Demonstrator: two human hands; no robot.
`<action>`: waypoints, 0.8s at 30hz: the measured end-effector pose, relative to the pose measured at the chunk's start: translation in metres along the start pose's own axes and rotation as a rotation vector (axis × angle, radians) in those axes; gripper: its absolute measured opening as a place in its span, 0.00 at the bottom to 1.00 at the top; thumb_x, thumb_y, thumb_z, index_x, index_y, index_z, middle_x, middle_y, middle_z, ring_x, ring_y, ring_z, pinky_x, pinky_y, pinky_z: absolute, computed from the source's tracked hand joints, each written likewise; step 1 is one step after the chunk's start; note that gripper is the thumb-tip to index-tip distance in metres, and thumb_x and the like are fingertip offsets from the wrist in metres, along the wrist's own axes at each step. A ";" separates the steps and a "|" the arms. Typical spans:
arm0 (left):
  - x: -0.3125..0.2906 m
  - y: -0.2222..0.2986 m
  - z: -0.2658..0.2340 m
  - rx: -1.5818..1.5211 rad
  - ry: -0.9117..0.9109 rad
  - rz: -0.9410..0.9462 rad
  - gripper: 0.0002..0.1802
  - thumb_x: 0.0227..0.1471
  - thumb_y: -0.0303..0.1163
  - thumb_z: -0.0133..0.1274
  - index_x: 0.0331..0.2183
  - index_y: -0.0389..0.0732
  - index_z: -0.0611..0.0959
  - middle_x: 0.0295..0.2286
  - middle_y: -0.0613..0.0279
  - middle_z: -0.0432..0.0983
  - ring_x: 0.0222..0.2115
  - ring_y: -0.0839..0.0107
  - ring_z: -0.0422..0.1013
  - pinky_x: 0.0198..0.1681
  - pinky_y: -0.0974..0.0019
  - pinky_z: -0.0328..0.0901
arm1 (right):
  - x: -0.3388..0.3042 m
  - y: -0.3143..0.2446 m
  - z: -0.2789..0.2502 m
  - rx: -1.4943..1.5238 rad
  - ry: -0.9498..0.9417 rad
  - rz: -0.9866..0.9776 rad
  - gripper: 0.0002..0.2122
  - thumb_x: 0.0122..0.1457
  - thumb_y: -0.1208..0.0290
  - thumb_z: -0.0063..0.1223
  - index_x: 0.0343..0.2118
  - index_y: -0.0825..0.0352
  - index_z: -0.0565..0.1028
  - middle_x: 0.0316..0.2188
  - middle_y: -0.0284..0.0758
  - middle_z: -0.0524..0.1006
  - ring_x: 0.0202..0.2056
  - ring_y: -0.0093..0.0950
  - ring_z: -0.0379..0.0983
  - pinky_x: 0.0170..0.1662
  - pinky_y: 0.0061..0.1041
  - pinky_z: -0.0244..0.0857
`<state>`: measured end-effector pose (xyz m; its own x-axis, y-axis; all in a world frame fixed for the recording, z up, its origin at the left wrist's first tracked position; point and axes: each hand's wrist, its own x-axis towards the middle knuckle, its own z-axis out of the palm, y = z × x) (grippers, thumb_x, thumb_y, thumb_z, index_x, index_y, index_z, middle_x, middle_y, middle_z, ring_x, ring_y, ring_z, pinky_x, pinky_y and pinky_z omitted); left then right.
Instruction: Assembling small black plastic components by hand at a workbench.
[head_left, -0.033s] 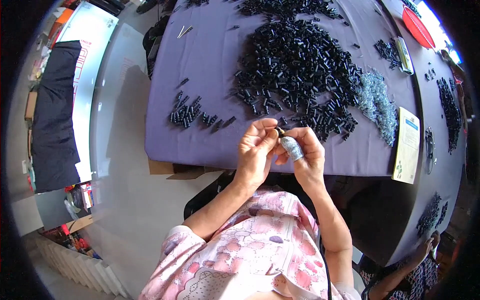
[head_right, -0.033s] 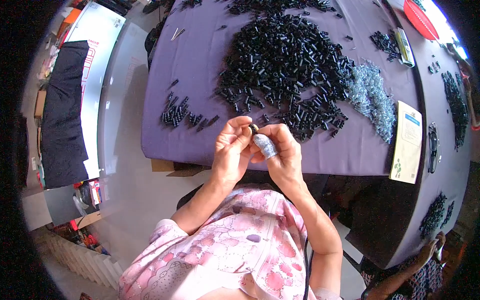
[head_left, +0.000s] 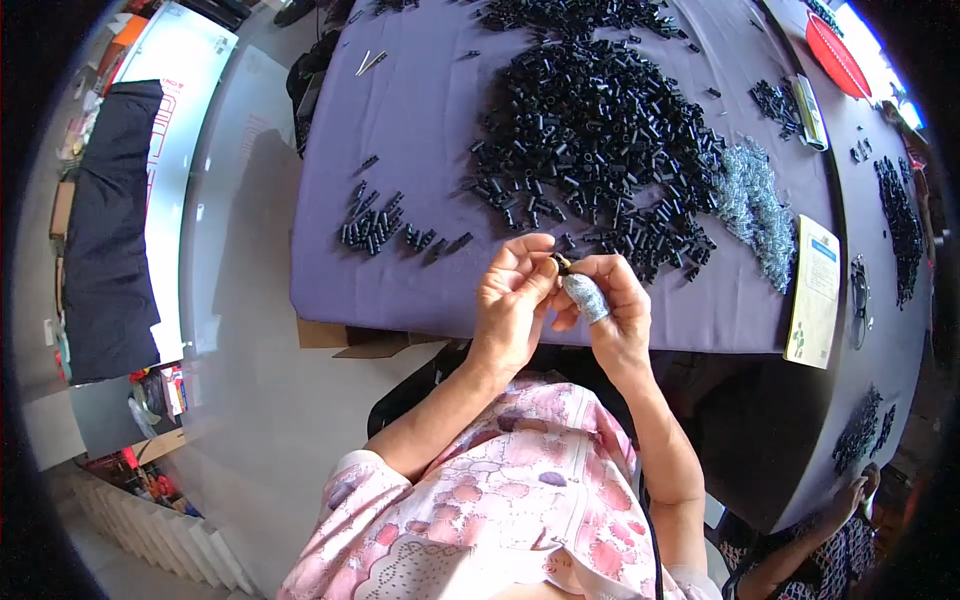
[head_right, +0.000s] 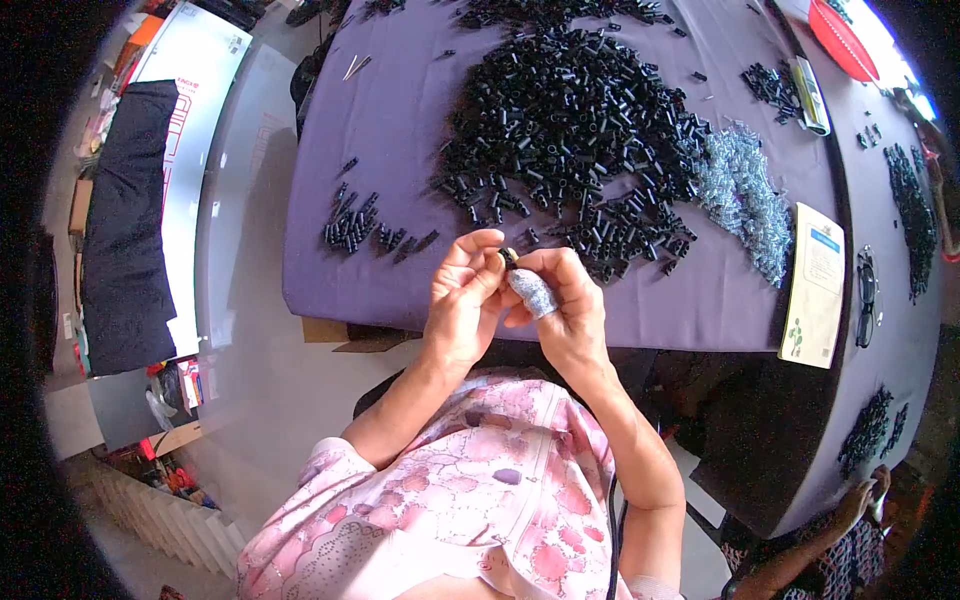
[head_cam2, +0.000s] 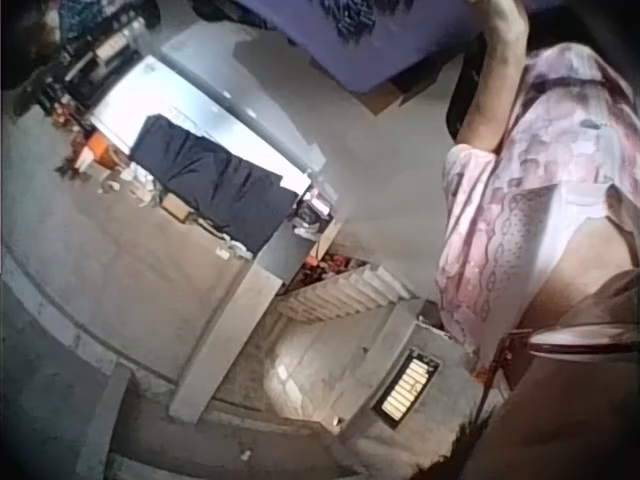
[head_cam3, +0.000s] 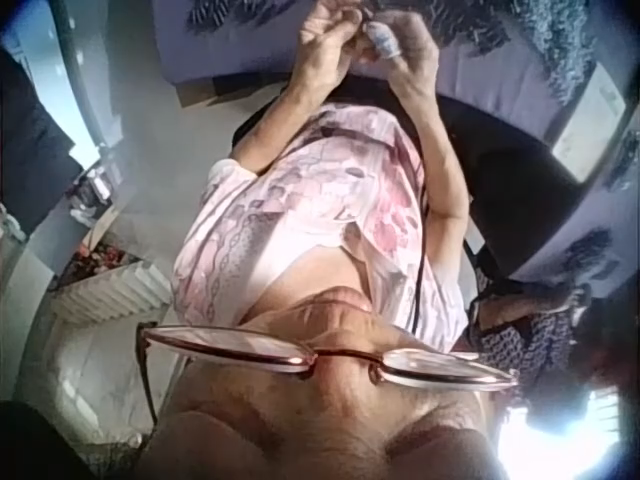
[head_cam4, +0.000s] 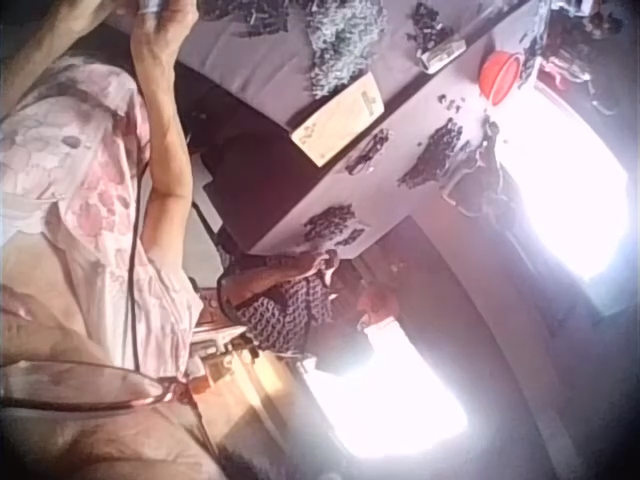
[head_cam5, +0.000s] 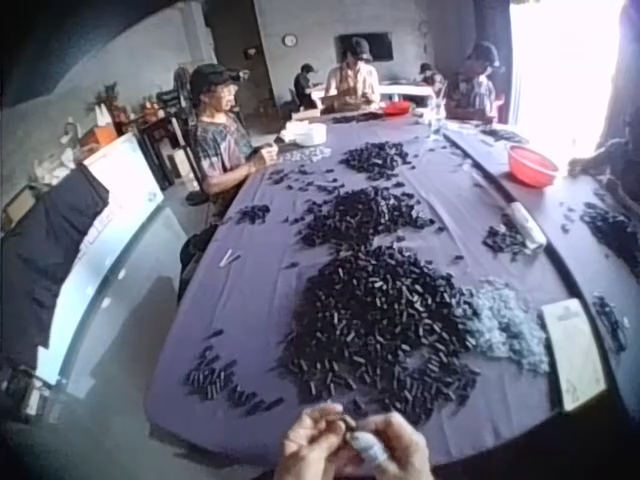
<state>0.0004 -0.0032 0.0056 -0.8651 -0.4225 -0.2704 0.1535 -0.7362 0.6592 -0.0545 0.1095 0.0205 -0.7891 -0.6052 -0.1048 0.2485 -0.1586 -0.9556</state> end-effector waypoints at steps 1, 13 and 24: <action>0.001 0.002 0.000 -0.013 -0.056 0.002 0.11 0.55 0.21 0.47 0.42 0.37 0.73 0.27 0.65 0.72 0.24 0.79 0.68 0.28 0.76 0.65 | 0.000 0.000 -0.002 0.020 -0.022 0.001 0.06 0.58 0.83 0.44 0.38 0.70 0.67 0.27 0.34 0.75 0.26 0.20 0.74 0.29 0.18 0.70; -0.006 0.008 0.003 0.096 -0.101 -0.047 0.20 0.52 0.21 0.52 0.47 0.39 0.67 0.29 0.64 0.74 0.27 0.80 0.68 0.32 0.77 0.65 | 0.015 -0.003 -0.025 -0.327 -0.191 -0.239 0.23 0.40 0.72 0.68 0.42 0.66 0.74 0.34 0.26 0.68 0.30 0.16 0.60 0.34 0.15 0.57; -0.009 0.009 0.005 0.089 -0.140 -0.116 0.21 0.52 0.19 0.51 0.47 0.39 0.66 0.32 0.60 0.73 0.31 0.80 0.69 0.36 0.78 0.66 | 0.010 -0.015 -0.024 -0.436 -0.192 -0.278 0.15 0.42 0.76 0.64 0.36 0.65 0.76 0.36 0.31 0.73 0.31 0.19 0.67 0.33 0.17 0.60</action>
<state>0.0073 -0.0033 0.0175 -0.9333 -0.2558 -0.2519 0.0119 -0.7233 0.6904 -0.0793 0.1248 0.0270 -0.6653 -0.7244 0.1806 -0.2424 -0.0192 -0.9700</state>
